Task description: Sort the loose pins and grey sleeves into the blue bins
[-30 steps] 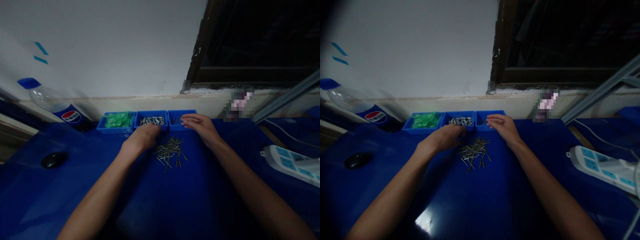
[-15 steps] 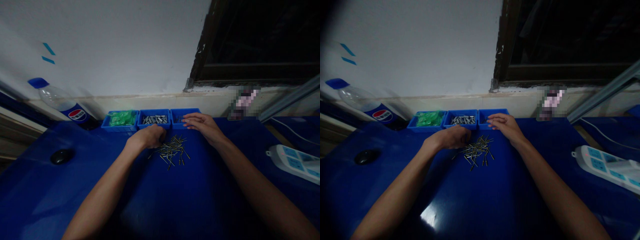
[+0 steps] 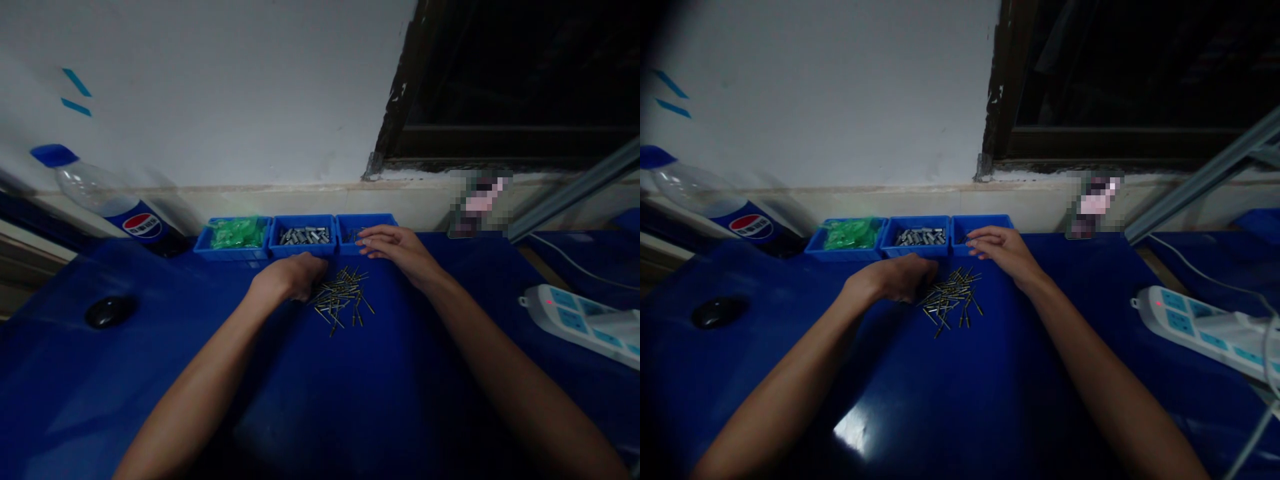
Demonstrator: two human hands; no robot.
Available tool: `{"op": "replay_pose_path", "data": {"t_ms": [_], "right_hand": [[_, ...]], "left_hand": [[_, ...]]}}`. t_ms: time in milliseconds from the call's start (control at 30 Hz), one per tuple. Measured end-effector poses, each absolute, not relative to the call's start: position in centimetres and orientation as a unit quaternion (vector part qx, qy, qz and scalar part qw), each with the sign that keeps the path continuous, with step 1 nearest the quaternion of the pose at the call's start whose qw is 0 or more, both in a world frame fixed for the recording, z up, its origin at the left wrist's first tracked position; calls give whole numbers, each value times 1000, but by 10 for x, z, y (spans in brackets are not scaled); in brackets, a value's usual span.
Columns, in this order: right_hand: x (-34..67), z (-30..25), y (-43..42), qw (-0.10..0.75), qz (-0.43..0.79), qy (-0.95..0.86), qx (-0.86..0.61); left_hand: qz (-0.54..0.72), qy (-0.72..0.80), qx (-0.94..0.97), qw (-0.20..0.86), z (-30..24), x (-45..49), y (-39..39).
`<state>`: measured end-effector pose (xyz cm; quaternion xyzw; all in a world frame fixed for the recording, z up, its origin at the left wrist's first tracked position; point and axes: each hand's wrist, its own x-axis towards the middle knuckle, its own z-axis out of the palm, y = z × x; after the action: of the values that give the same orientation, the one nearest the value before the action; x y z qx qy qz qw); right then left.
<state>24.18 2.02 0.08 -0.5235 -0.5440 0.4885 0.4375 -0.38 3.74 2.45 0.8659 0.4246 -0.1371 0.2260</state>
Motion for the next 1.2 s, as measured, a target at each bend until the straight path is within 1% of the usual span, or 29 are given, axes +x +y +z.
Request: {"op": "replay_pose_path", "data": {"t_ms": [67, 167, 267, 400, 500, 633, 700, 833, 933, 1033, 1200], "right_hand": [[242, 2, 20, 432, 487, -548, -525], [243, 3, 21, 418, 487, -563, -521], [243, 3, 20, 388, 505, -576, -513], [241, 1, 18, 359, 574, -553, -485], [239, 2, 16, 371, 614, -523, -460], [238, 3, 14, 383, 619, -510, -459], [237, 2, 14, 396, 607, -512, -461], [242, 0, 20, 453, 541, -509, -493], [251, 2, 24, 487, 471, -509, -531], [259, 6, 26, 497, 452, -504, -542], [261, 9, 26, 486, 456, -513, -541]], "left_hand": [[-91, 406, 873, 253, 30, -4, 40], [56, 368, 885, 280, 37, 0, 41], [192, 366, 854, 317, 41, 6, 41], [268, 380, 801, 376, 41, 10, 40], [290, 376, 785, 397, 41, 10, 39], [296, 378, 779, 403, 41, 10, 39], [290, 385, 788, 384, 38, 10, 40], [246, 416, 827, 288, 29, 10, 44], [175, 405, 865, 239, 21, 15, 42], [100, 413, 885, 191, 14, 24, 36], [39, 444, 888, 111, 4, 34, 28]]}}
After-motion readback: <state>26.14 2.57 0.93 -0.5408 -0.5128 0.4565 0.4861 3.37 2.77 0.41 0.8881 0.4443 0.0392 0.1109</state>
